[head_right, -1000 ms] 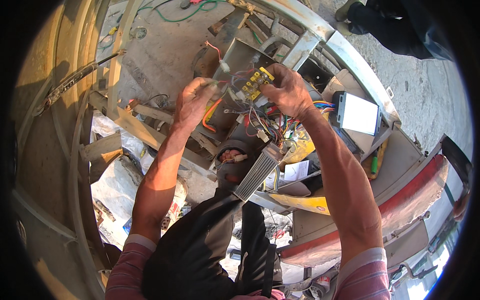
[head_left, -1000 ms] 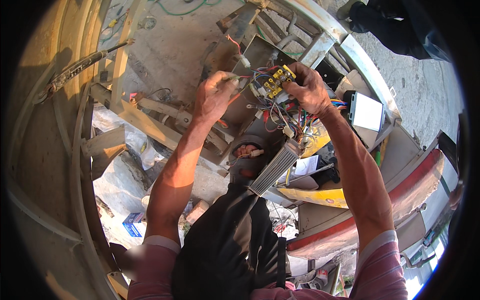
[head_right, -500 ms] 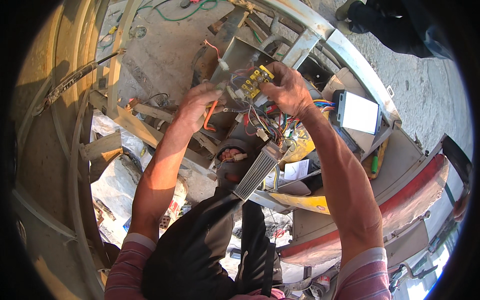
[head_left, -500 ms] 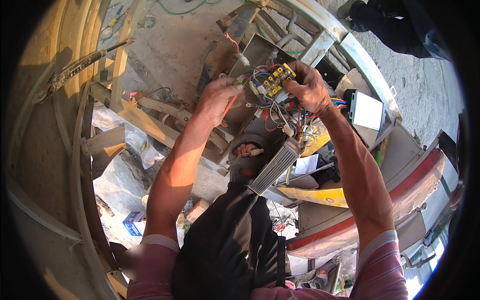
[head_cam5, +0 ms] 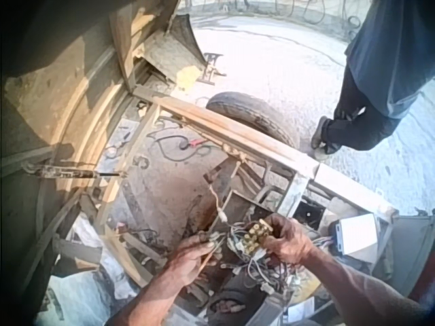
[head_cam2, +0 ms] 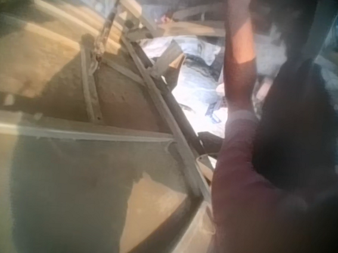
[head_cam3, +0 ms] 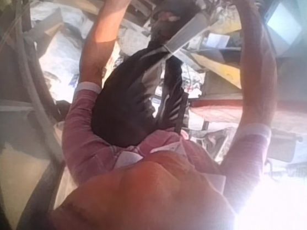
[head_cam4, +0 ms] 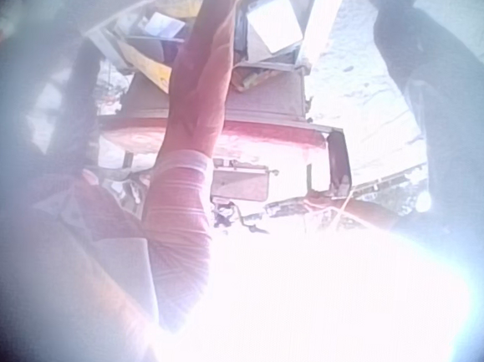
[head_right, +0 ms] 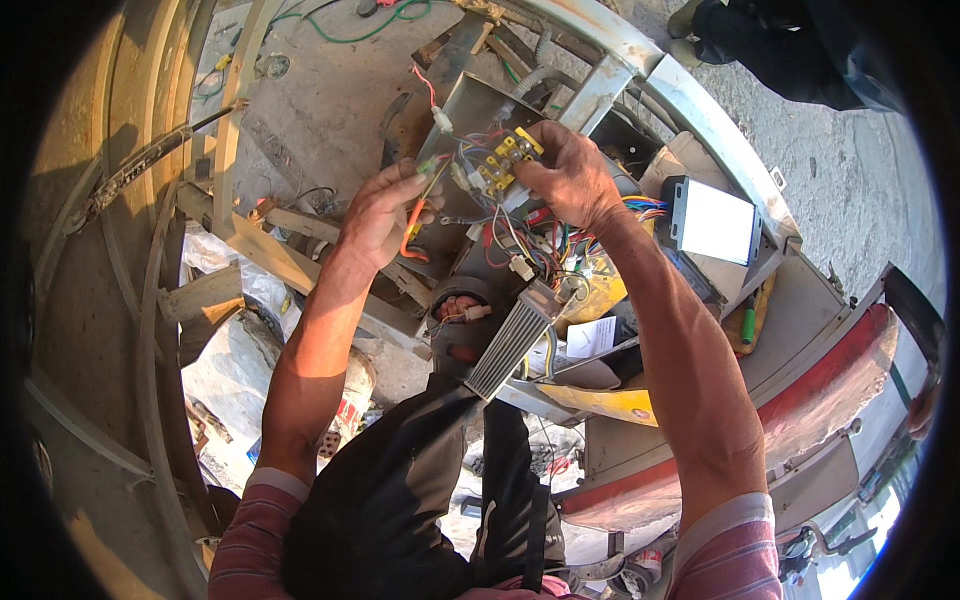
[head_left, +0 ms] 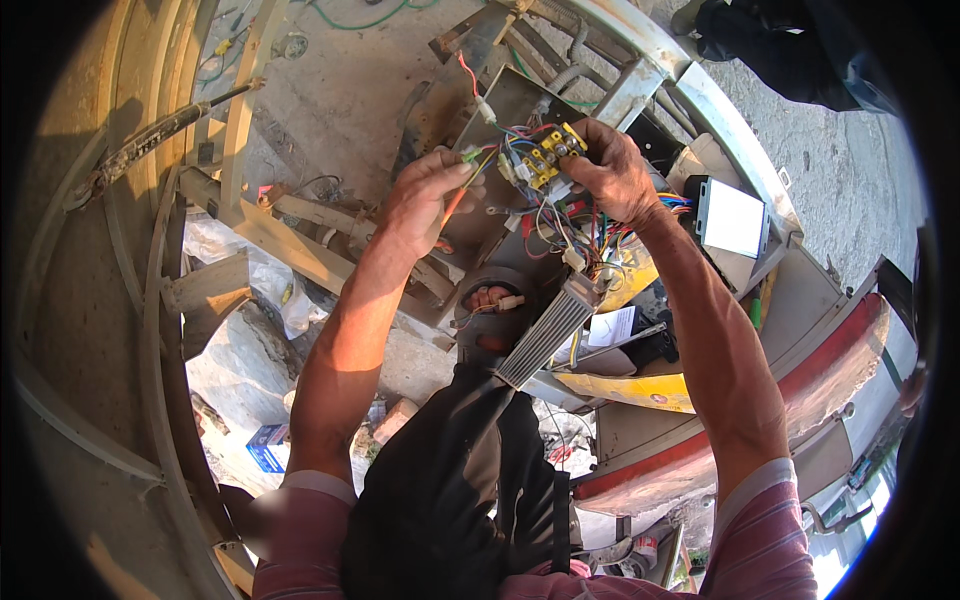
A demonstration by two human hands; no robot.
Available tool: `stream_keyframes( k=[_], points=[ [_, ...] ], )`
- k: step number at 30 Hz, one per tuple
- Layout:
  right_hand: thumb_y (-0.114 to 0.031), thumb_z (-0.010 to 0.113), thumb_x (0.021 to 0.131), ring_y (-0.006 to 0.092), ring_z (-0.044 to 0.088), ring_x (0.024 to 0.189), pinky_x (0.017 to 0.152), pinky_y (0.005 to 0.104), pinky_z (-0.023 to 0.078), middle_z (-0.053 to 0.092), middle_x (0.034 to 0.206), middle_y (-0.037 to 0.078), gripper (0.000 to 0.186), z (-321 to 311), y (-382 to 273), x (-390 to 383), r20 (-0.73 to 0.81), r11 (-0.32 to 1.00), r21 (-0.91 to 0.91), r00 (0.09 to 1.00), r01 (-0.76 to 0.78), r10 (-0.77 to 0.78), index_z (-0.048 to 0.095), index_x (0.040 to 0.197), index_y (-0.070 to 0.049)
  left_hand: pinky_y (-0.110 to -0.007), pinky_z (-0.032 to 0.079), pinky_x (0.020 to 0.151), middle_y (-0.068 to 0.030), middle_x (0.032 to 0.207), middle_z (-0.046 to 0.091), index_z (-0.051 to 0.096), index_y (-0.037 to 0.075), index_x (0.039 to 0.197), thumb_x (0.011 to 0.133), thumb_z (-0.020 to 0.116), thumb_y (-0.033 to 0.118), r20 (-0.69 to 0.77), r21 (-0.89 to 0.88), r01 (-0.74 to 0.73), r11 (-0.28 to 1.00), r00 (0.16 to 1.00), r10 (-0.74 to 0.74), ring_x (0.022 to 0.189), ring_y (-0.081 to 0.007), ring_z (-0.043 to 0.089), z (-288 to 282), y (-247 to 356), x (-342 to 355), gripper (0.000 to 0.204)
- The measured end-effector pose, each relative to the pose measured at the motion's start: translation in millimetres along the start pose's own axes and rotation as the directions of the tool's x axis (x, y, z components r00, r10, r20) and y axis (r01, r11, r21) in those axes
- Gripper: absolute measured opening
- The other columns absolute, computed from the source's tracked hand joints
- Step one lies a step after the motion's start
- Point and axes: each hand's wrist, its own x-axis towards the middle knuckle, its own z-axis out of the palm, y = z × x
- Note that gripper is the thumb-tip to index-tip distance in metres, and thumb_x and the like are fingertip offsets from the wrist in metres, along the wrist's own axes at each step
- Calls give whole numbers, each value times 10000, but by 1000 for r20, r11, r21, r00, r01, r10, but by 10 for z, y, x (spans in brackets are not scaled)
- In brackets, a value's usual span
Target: The person connects multiple colored wires to a yellow terminal block inside a metal enclosure. They strip wire ends, insert them into terminals, and tighten connections by hand while handling a power supply unit and other components.
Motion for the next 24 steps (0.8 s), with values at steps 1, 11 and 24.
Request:
stream_keyframes(
  k=[1, 11, 24],
  points=[
    [-250, 717, 834, 159, 684, 773, 742, 327, 556, 742, 895, 101, 403, -4, 2, 0, 3, 1000, 5, 1000, -8, 8, 705, 1110, 43, -332, 523, 788, -44, 1025, 746, 702, 108, 1174, 1030, 708, 210, 2, 12, -5, 1000, 1000, 5, 932, -190, 719, -2, 0, 2, 176],
    [-242, 707, 839, 154, 696, 752, 730, 334, 567, 729, 870, 109, 404, -16, -24, -16, 6, 1000, -13, 1000, -11, 11, 700, 1116, 52, -302, 512, 740, -39, 1018, 745, 707, 96, 1156, 1036, 709, 236, -39, 137, -15, 990, 999, 20, 892, -163, 712, 37, -10, 19, 184],
    [-248, 698, 838, 162, 701, 714, 705, 332, 570, 730, 847, 109, 386, -23, -67, -27, 20, 1000, -20, 1000, -1, 2, 702, 1088, 46, -289, 536, 727, -56, 1027, 762, 697, 55, 1162, 1033, 700, 250, -96, 196, -5, 981, 995, 24, 887, -150, 740, 77, -32, 12, 233]
  ],
)
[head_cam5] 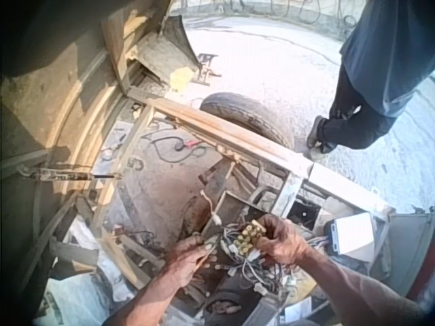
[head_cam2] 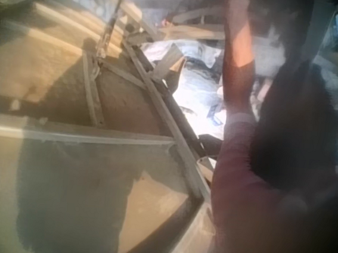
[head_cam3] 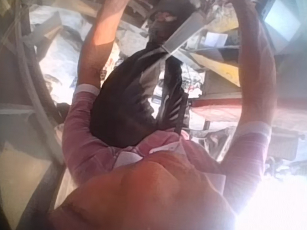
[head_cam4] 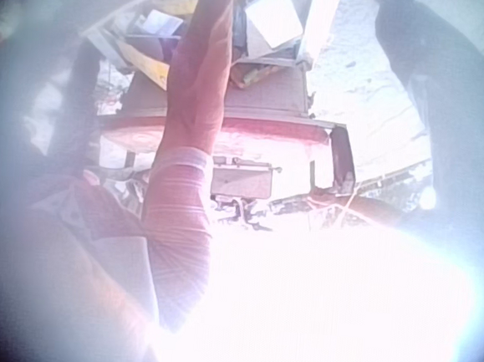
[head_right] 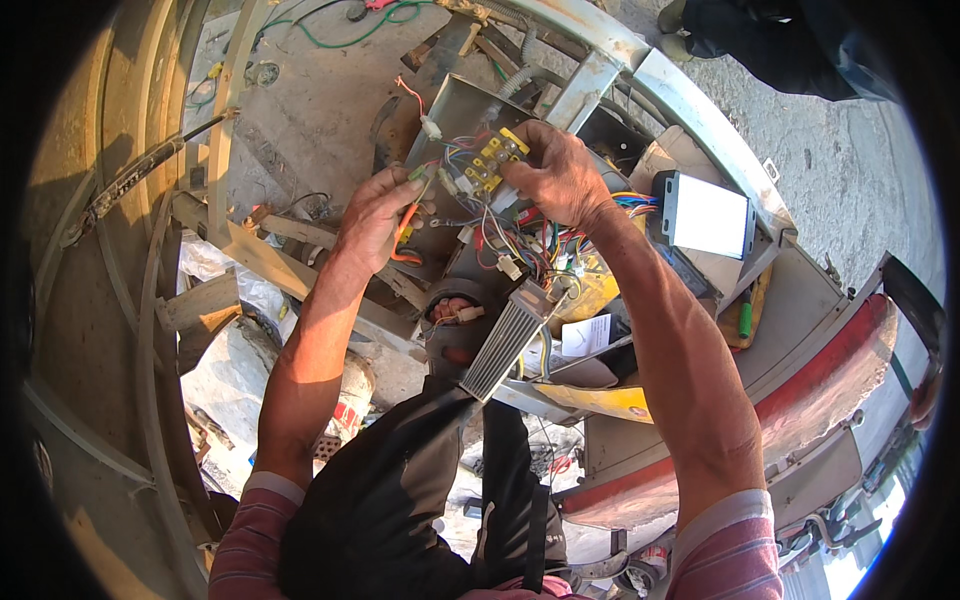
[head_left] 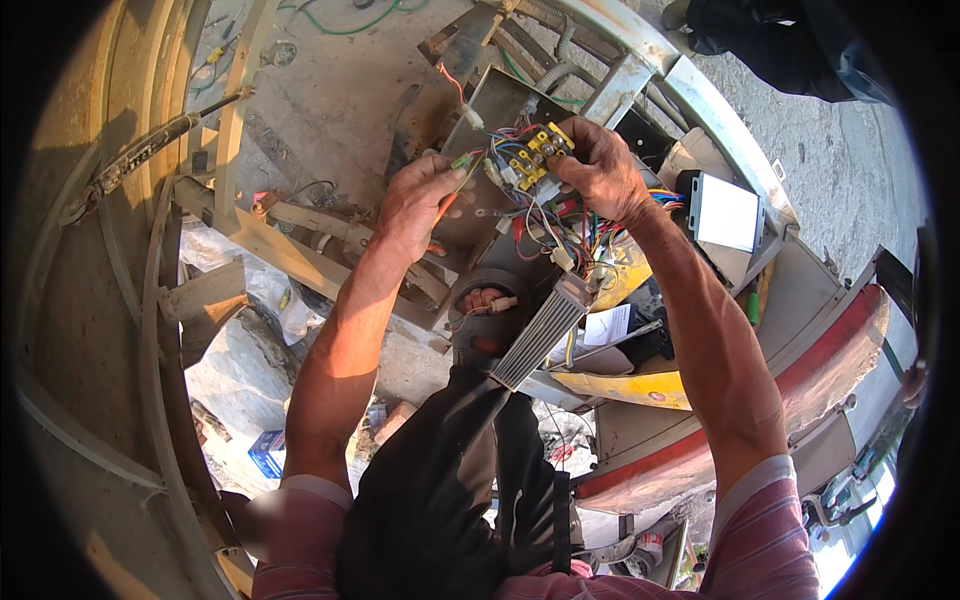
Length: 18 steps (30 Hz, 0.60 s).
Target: The person connects multiple colored wires to a yellow terminal block inside a metal enclosure. They strip wire ends, insert them into terminals, and tighten connections by hand while handling a power supply unit and other components.
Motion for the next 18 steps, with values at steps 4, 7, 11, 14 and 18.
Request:
stream_keyframes(
  k=[4, 7, 11, 14, 18],
  points=[
    [-250, 696, 838, 169, 697, 714, 708, 336, 567, 734, 857, 119, 388, 15, 28, 13, -17, 999, -11, 999, 38, -39, 704, 1089, 46, -293, 512, 720, -36, 1016, 742, 699, 72, 1139, 1015, 739, 196, 30, -15, -4, 1000, 1000, 4, 866, -149, 701, 3, 1, -9, 180],
    [-248, 698, 840, 168, 692, 713, 707, 334, 565, 736, 863, 122, 381, 16, 32, 11, -18, 999, -10, 999, 43, -43, 705, 1083, 46, -284, 513, 717, -37, 1012, 743, 696, 63, 1139, 998, 753, 155, 88, 68, -29, 997, 996, 23, 870, -132, 694, -5, 12, -21, 178],
    [-242, 701, 843, 162, 691, 710, 701, 331, 564, 734, 857, 120, 369, 7, 11, -5, -4, 1000, 13, 1000, 11, -11, 705, 1073, 46, -281, 517, 726, -36, 989, 734, 692, 40, 1132, 972, 756, 129, 79, 339, 26, 940, 995, -56, 852, -115, 671, 10, 35, -33, 194],
    [-238, 704, 845, 159, 692, 707, 696, 330, 564, 729, 845, 115, 363, 8, -3, 1, -4, 1000, -26, 1000, 14, -15, 703, 1071, 47, -294, 521, 733, -40, 971, 722, 692, 11, 1115, 942, 751, 125, 46, 485, 51, 873, 995, -84, 840, -121, 651, 35, 65, -32, 215],
    [-237, 709, 848, 160, 693, 706, 690, 333, 562, 725, 838, 110, 366, 19, 1, 0, 0, 1000, 24, 1000, 6, -6, 705, 1077, 48, -307, 520, 739, -59, 965, 718, 700, -25, 1109, 902, 745, 123, 41, 625, 50, 779, 994, -97, 854, -128, 639, 41, 125, -43, 259]
  ],
)
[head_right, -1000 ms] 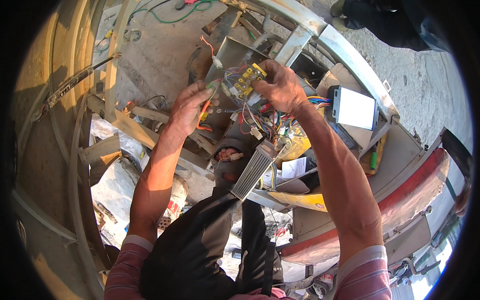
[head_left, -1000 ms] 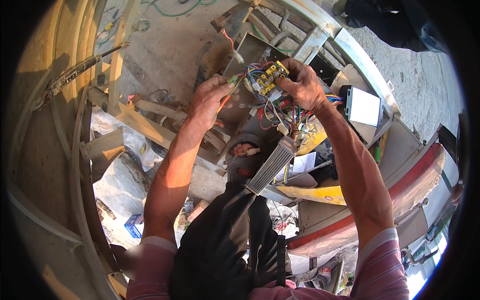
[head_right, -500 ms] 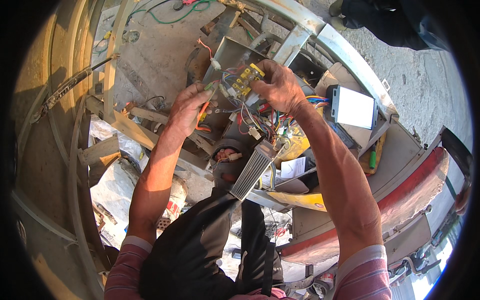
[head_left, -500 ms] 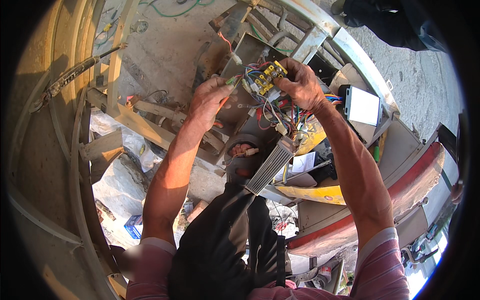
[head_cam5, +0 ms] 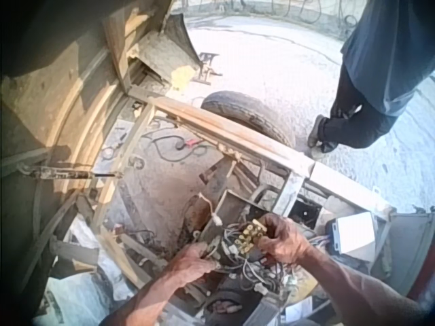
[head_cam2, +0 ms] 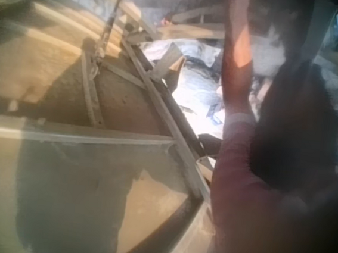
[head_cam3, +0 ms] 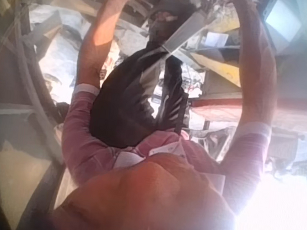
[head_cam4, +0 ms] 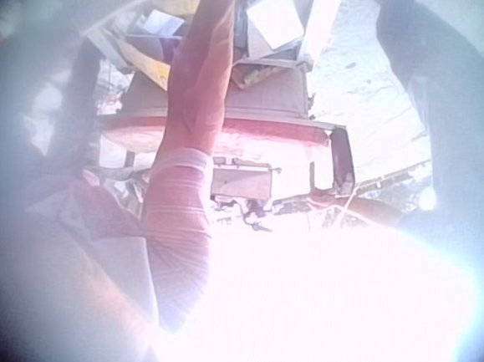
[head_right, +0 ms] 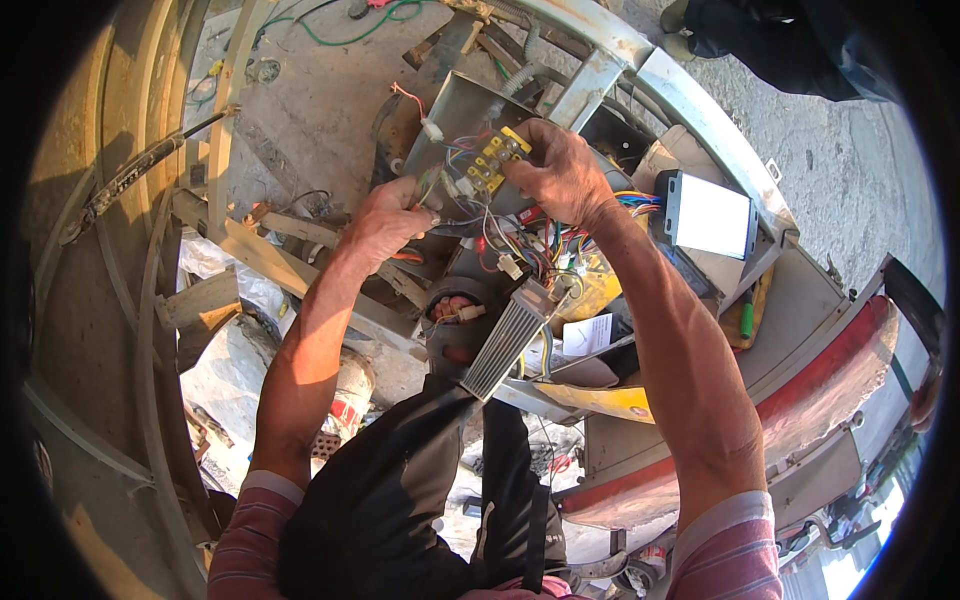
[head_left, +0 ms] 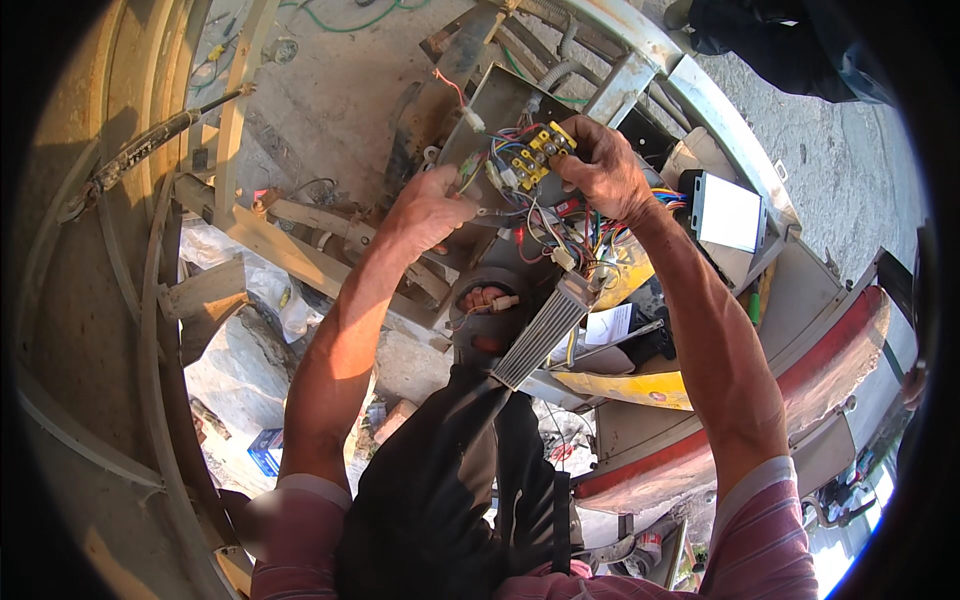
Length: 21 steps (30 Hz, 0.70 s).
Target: The person connects multiple colored wires to a yellow terminal block inside a metal enclosure. They strip wire ends, insert them into terminals, and tighten connections by hand while handling a power supply unit and other components.
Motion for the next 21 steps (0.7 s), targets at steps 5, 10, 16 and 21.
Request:
stream_keyframes(
  k=[5, 10, 16, 21],
  points=[
    [-238, 716, 848, 153, 685, 707, 682, 330, 555, 725, 835, 100, 384, -3, 9, 1, -2, 1000, -14, 1000, -10, 9, 715, 1106, 46, -350, 533, 765, -82, 971, 732, 697, -21, 1113, 899, 740, 125, -16, -11, -9, 1000, 1000, 9, 863, -164, 650, 1, 47, -36, 263],
    [-180, 701, 857, 127, 661, 702, 673, 307, 544, 705, 857, 67, 328, -2, 15, 0, 9, 1000, -11, 1000, -8, 8, 700, 1107, 33, -414, 557, 665, -216, 852, 698, 707, 14, 1051, 836, 680, 148, -127, 328, -132, 936, 975, 182, 762, -315, 679, 34, 89, -65, 255],
    [-221, 714, 851, 141, 676, 705, 679, 324, 549, 716, 840, 88, 355, -9, 18, 3, 3, 1000, -20, 1000, 1, -1, 706, 1095, 36, -441, 564, 685, -244, 887, 713, 694, -9, 1080, 889, 662, 155, -190, 219, -136, 966, 965, 179, 764, -344, 706, 53, 136, -151, 254],
    [-259, 724, 849, 172, 710, 718, 689, 345, 559, 731, 834, 116, 389, -18, 10, -1, 4, 999, -32, 1000, -8, 8, 708, 1095, 42, -400, 574, 720, -242, 972, 724, 692, -14, 1160, 913, 711, 189, -166, 251, -121, 960, 972, 166, 820, -293, 725, 26, 60, -113, 321]
  ],
)
